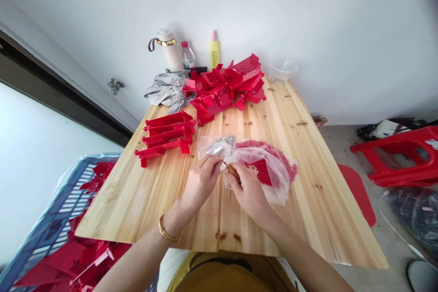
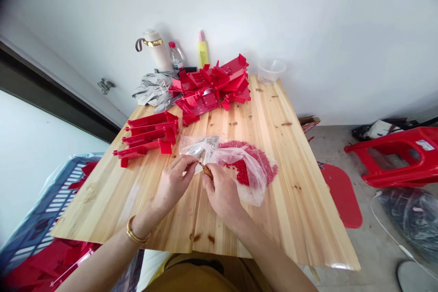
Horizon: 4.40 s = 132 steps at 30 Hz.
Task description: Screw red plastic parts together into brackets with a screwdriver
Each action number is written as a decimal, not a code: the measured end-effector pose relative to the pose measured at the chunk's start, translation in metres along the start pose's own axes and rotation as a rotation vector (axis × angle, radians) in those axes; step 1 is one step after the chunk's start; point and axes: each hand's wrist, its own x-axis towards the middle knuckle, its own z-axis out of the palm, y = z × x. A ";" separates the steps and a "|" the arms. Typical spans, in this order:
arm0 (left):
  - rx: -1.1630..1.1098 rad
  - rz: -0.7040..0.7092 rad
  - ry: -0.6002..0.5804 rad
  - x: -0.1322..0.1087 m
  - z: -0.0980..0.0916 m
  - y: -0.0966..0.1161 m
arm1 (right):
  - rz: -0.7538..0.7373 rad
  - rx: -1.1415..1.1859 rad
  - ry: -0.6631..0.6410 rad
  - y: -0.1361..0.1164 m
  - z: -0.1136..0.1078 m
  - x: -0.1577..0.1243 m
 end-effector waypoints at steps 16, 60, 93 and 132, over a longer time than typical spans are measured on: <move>-0.196 -0.181 -0.096 0.031 0.000 -0.024 | 0.209 0.486 -0.042 0.009 -0.008 0.004; -0.803 -0.468 -0.097 0.076 -0.042 0.009 | -0.064 0.244 0.101 -0.024 -0.046 0.020; -0.302 -0.029 -0.012 0.002 -0.029 0.035 | 0.225 0.355 -0.392 -0.043 -0.055 0.015; 0.285 0.224 -0.563 0.036 0.065 0.041 | 0.239 0.124 0.067 0.026 -0.076 -0.084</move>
